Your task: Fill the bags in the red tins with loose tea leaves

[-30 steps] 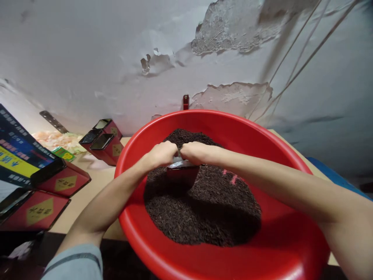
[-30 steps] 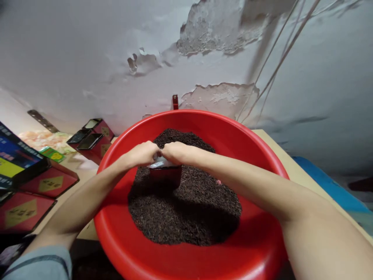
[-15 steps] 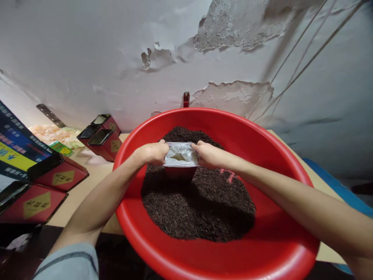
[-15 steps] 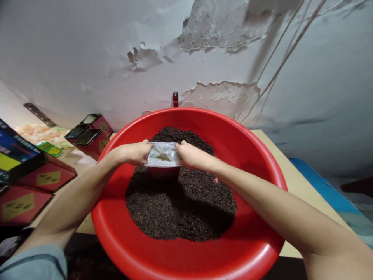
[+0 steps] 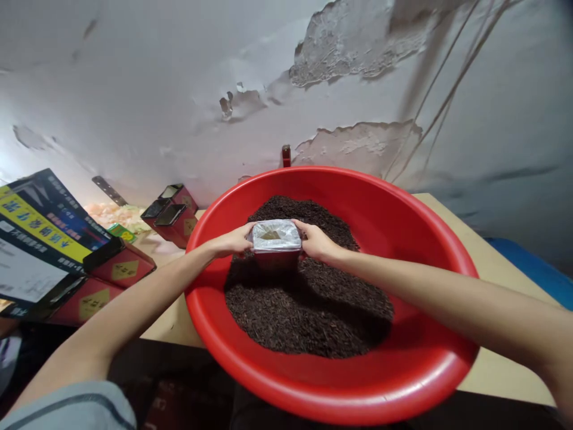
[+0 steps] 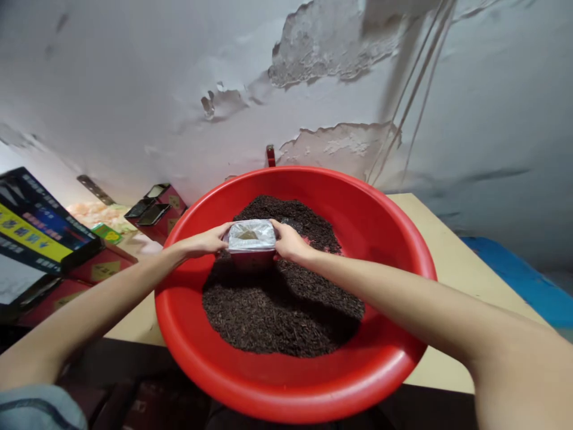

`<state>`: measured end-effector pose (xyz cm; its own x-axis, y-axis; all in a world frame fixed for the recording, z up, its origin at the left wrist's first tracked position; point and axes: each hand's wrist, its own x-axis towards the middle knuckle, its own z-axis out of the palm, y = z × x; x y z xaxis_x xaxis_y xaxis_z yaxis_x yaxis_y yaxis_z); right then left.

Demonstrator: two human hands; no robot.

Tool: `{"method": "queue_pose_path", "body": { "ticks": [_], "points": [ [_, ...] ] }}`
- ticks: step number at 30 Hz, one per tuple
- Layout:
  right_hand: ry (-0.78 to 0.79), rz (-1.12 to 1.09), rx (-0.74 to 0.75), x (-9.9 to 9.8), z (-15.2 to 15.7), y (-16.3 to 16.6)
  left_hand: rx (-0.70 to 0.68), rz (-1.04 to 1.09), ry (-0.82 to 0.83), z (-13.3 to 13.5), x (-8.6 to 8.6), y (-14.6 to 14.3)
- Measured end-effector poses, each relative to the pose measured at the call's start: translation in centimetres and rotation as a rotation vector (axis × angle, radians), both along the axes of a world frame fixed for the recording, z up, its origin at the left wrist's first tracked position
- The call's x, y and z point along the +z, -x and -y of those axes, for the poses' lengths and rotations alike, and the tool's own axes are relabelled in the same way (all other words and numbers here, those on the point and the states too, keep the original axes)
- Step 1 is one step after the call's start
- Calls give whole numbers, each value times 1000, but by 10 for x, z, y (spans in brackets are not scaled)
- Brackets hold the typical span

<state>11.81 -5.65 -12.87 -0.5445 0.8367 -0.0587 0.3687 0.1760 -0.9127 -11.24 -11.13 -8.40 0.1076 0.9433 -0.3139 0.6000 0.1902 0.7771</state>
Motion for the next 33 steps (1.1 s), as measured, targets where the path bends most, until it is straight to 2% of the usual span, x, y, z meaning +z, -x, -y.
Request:
{"method": "queue_pose_path", "body": {
  "ticks": [2, 4, 9, 12, 15, 20, 25, 30, 33],
  "points": [
    [164, -102, -38, 1, 1, 2, -59, -50, -54, 0, 1, -3],
    [247, -121, -76, 3, 1, 3, -88, -89, -35, -2, 2, -6],
    [357, -137, -133, 3, -1, 4, 46, -124, 171, -9, 4, -6],
    [446, -165, -174, 2, -4, 4, 73, -130, 196, -10, 1, -6],
    [507, -149, -153, -1, -8, 4, 100, -135, 181, -10, -5, -7],
    [442, -8, -138, -4, -19, 7, 146, -172, 192, -9, -12, -9],
    [308, -55, -187, -3, -38, 10, 158, -203, 203, -12, -16, -6],
    [235, 79, -187, -26, -40, 16, 181, -175, 219, -15, -26, -2],
    [220, 163, -140, -41, -30, 17, 179, -188, 233, -10, -41, -2]
  ]
}}
